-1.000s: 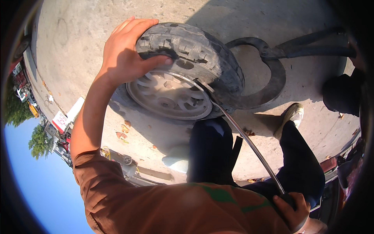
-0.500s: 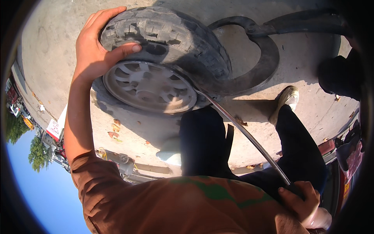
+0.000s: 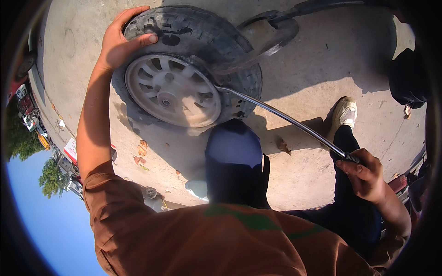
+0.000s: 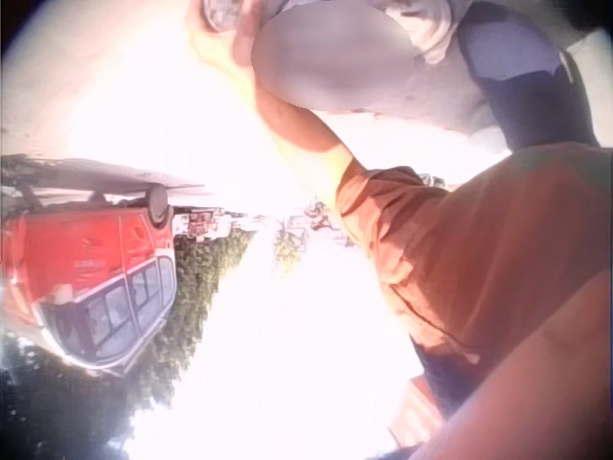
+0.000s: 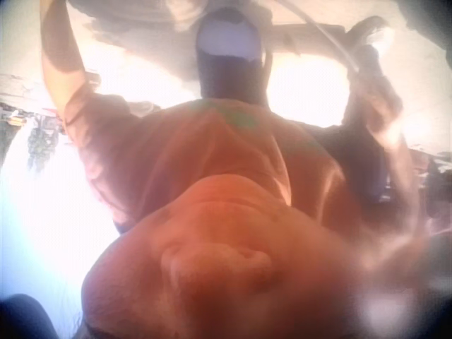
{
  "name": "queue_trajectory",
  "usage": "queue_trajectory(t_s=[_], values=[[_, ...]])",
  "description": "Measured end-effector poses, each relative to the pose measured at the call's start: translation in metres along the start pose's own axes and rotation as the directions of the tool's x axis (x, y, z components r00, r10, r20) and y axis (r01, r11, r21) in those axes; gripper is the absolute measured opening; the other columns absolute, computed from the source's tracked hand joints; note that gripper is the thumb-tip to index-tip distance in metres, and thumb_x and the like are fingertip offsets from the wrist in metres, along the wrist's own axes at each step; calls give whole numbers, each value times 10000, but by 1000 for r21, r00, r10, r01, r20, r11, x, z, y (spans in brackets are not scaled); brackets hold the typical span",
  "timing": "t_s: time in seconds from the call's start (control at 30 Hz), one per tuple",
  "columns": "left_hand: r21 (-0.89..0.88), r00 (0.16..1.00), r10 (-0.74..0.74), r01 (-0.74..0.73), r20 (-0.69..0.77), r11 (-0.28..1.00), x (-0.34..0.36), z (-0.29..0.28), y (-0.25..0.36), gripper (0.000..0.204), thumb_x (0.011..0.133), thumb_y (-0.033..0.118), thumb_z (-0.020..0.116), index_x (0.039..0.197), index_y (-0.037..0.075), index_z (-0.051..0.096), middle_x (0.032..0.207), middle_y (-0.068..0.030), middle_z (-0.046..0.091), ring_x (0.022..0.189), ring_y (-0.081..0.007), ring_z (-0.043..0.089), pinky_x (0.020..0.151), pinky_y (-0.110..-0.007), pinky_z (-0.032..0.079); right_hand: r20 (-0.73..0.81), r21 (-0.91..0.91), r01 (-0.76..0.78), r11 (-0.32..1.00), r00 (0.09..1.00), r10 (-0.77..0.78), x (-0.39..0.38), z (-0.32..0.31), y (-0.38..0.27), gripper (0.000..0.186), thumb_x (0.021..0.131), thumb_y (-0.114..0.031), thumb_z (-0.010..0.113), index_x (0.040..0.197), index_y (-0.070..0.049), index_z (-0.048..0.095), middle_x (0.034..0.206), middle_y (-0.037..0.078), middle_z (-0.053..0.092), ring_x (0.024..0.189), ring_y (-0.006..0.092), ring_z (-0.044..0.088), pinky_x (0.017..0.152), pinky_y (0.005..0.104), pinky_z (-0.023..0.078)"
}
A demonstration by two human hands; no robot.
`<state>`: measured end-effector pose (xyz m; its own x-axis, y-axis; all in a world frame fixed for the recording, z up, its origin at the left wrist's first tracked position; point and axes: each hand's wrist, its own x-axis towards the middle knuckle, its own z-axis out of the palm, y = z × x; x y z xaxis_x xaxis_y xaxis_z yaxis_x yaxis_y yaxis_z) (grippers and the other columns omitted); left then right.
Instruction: The person uses a tire iron to pry the tire bead off the rim while another person holds the tire steady. They repeatedly apply leverage around the circumference to loosen the bead, then dip a cloth into a bucket of soapy water and wipe the tire bead and rim area.
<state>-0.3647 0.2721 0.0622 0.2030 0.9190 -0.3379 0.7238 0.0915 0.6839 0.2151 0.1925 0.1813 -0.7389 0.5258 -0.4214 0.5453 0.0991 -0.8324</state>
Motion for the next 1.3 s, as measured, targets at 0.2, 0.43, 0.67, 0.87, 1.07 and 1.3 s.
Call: queue_trajectory(t_s=[0.2, 0.43, 0.67, 0.87, 1.07, 1.3], values=[[-80, 998, -68, 68, 6, 994, 1, 1, -1, 686, 705, 202, 921, 1306, 17, 646, 1293, -98, 628, 1217, -226, 605, 1076, -343, 454, -160, 80, 90, 993, 984, -76, -21, 5, -25, 516, 653, 173, 662, 1121, -25, 753, 921, 177, 644, 687, 235, 660, 544, 287, 531], [-77, 994, -104, 106, 33, 991, 0, 1, 4, 653, 736, 184, 898, 1312, 20, 640, 1252, -95, 650, 1165, -214, 635, 1040, -335, 485, -118, 82, -90, 993, 988, 100, -6, 2, -58, 519, 687, 171, 669, 1176, 7, 727, 909, 169, 646, 687, 227, 648, 578, 291, 536], [-9, 999, -14, 14, -31, 1000, 0, 3, -3, 663, 696, 290, 921, 1260, 39, 679, 1228, -80, 664, 1141, -213, 646, 1016, -327, 492, -1, -54, -222, 974, 975, 222, 38, -58, -110, 567, 713, 157, 638, 1272, 63, 614, 918, 161, 660, 682, 197, 605, 629, 299, 473], [35, 995, 73, -70, -71, 997, 3, 6, -11, 672, 702, 335, 913, 1260, 45, 678, 1224, -85, 660, 1153, -220, 634, 1028, -324, 474, 131, -435, -183, 882, 956, 263, 78, -72, -173, 584, 723, 132, 707, 1285, -3, 626, 1003, 145, 612, 667, 195, 604, 585, 309, 489], [93, 995, 58, -50, -87, 994, -1, 8, -8, 677, 704, 375, 904, 1274, 84, 682, 1232, -68, 664, 1153, -230, 640, 1033, -335, 477, 229, -893, 221, 391, 973, -26, 73, -49, -195, 402, 827, -26, 745, 1221, 19, 675, 1032, 155, 577, 679, 191, 589, 505, 278, 459], [193, 991, 68, -45, -118, 980, -1, 8, -4, 709, 687, 460, 886, 1268, 104, 688, 1233, -64, 681, 1161, -243, 650, 1020, -347, 485, 123, 460, -614, 641, 759, 639, 28, -45, -218, 435, 985, -83, 538, 1388, 80, 531, 874, 162, 676, 585, 110, 577, 463, 219, 409]])
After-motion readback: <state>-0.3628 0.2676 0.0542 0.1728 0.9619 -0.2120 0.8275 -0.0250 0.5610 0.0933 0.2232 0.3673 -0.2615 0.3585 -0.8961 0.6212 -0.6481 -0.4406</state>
